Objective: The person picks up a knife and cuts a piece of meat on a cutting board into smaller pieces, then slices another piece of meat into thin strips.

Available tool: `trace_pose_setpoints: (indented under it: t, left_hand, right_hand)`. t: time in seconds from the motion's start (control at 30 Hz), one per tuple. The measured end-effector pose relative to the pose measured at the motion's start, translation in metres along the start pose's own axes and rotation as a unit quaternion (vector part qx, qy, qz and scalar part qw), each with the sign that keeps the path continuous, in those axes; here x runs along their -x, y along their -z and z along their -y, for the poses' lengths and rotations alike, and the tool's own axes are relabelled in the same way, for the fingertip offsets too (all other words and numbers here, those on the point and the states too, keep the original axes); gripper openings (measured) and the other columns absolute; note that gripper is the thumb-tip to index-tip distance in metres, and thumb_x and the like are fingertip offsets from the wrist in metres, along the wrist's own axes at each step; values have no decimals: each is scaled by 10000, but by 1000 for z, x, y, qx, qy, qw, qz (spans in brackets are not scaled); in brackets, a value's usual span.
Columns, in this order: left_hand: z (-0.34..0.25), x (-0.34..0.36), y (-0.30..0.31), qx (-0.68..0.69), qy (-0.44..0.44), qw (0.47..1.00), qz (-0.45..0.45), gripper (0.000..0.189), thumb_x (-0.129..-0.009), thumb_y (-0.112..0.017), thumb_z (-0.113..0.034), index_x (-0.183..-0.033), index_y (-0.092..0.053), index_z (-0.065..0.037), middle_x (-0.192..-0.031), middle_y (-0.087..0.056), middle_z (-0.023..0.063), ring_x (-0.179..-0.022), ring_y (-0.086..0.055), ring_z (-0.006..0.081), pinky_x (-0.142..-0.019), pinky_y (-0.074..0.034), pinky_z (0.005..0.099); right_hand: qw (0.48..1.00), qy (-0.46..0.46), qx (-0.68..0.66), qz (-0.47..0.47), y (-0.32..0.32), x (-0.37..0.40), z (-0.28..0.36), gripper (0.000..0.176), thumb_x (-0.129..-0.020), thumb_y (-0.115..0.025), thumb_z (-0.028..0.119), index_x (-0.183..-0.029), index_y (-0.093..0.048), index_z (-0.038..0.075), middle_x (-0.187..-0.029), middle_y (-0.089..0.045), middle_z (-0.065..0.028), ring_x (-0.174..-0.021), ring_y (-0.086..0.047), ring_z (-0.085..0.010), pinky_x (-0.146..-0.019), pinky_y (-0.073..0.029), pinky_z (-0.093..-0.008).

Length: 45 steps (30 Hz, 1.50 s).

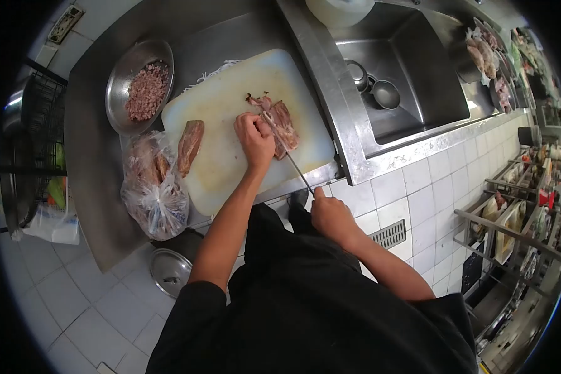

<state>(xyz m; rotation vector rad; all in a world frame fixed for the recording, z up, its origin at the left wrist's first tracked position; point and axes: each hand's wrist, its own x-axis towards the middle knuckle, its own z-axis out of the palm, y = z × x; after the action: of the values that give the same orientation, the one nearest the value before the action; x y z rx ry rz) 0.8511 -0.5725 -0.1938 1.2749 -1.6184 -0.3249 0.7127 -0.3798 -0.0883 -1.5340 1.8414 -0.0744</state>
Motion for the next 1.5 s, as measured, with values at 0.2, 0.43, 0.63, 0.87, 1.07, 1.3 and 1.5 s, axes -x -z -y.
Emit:
trace_pose_setpoints:
  t: [0.2,0.43,0.63,0.87,1.07,1.3,1.5]
  left_hand:
    - [-1,1,3,1,-8,1000,-1,116,-879,-556,27,-977,-516,-19,-1024,-561,171,-1009,-531,389,-909,-413,517]
    - [-12,4,17,22,84,996,16,128,-978,-553,-104,-1052,-577,-2,-1089,-595,182,-1054,-540,387,-937,-421,493]
    - [-8,17,31,4,69,997,24,145,-978,-566,-106,-1082,-573,-5,-1105,-598,186,-1073,-544,389,-939,-432,488]
    - [-10,19,27,-33,39,998,21,149,-958,-584,-69,-1084,-537,-3,-1057,-587,200,-1013,-556,403,-913,-440,493]
    - [-11,19,26,-42,1,999,9,156,-953,-584,-62,-1078,-519,4,-1035,-576,210,-986,-554,408,-896,-439,507]
    - [-14,19,24,-66,-17,998,16,169,-949,-574,-43,-1089,-502,18,-1061,-553,227,-1012,-550,426,-901,-449,512]
    - [-13,18,22,-55,-7,998,30,165,-939,-565,-14,-1085,-498,22,-1092,-541,237,-1039,-551,435,-899,-457,513]
  right_hand:
    - [1000,-1,-8,-8,-2,-2,-2,199,-937,-525,140,-1065,-495,-9,-823,-676,-311,-812,-668,-516,-764,-522,-613]
    - [993,-77,-8,84,44,88,-16,222,-976,-525,211,-1077,-514,14,-834,-672,-310,-832,-659,-518,-764,-510,-622]
    - [999,-10,-48,3,62,94,-4,199,-993,-532,216,-1033,-519,22,-759,-650,-312,-748,-631,-537,-722,-500,-632]
    - [998,31,-40,-29,49,55,14,211,-985,-548,201,-1024,-514,-4,-722,-641,-319,-719,-633,-542,-695,-509,-623]
    - [999,27,-30,-35,35,48,11,225,-985,-554,205,-1047,-507,-6,-721,-644,-318,-722,-636,-543,-689,-511,-629]
    - [999,30,-18,-34,36,41,13,218,-980,-547,195,-1052,-504,-6,-726,-646,-320,-718,-636,-546,-685,-523,-619]
    - [999,24,-2,-22,43,25,22,223,-973,-538,186,-1057,-527,-21,-790,-660,-335,-778,-650,-543,-727,-526,-615]
